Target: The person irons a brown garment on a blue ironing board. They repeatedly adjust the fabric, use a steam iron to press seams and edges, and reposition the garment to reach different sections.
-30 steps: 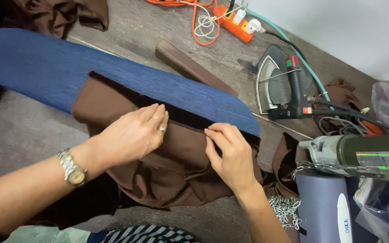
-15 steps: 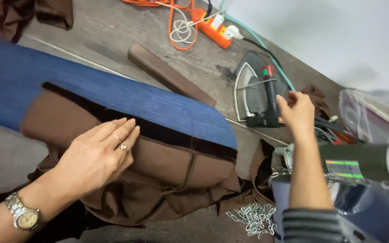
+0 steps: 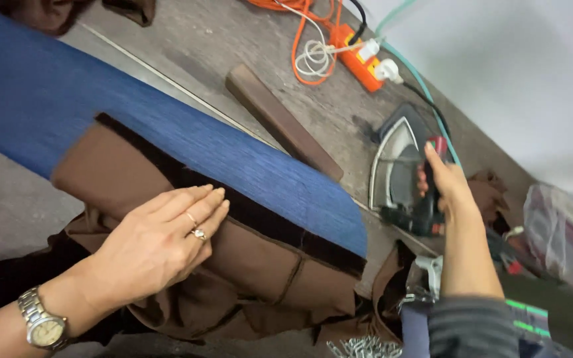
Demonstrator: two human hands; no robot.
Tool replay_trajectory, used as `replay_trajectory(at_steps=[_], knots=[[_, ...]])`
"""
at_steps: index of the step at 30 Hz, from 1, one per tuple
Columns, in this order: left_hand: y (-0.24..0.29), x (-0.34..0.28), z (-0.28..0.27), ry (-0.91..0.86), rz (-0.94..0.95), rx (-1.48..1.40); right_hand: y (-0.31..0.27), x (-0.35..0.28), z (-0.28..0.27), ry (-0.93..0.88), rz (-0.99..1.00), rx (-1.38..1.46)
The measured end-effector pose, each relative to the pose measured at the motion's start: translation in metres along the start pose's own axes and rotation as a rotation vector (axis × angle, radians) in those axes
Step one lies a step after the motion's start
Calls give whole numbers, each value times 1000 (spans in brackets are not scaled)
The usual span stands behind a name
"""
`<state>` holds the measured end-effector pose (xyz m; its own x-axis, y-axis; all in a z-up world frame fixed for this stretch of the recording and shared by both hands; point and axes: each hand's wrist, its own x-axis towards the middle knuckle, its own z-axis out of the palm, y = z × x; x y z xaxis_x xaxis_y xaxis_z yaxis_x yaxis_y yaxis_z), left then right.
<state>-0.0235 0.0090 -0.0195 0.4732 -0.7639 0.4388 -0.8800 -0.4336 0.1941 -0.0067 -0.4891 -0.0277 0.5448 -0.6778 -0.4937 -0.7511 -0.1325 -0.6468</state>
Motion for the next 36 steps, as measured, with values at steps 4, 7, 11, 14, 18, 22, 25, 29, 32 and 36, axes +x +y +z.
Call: replay_trajectory(at_steps=[4,7,11,14,18,22,25,29,32,36], knots=[[2,0,1,23,-2,22,-8,-43,-22,-13,-30,30],[0,1,2,11,24,45,-34,-105,-36,-72,-165,-18],[-1,-1,3,-28,31,31,-58,-186,-39,-157,-456,-232],[-1,0,1,-28,31,31,-58,-210,-43,-187,-527,-372],[-1,2,-2,-17,24,-15,-57,-237,-31,-225,-437,-563],[0,5,-5,26,26,-26,-71,-262,-4,-314,-546,-721],[0,6,-6,7,10,-5,-84,-281,23,-327,-473,-830],[-3,4,-2,51,25,-35,-82,-279,47,-316,-455,-876],[-9,-1,0,55,-24,-170,-88,-281,61,-290,-466,-910],[-42,-8,-29,168,-76,-391,-95,-278,77,-300,-598,-940]])
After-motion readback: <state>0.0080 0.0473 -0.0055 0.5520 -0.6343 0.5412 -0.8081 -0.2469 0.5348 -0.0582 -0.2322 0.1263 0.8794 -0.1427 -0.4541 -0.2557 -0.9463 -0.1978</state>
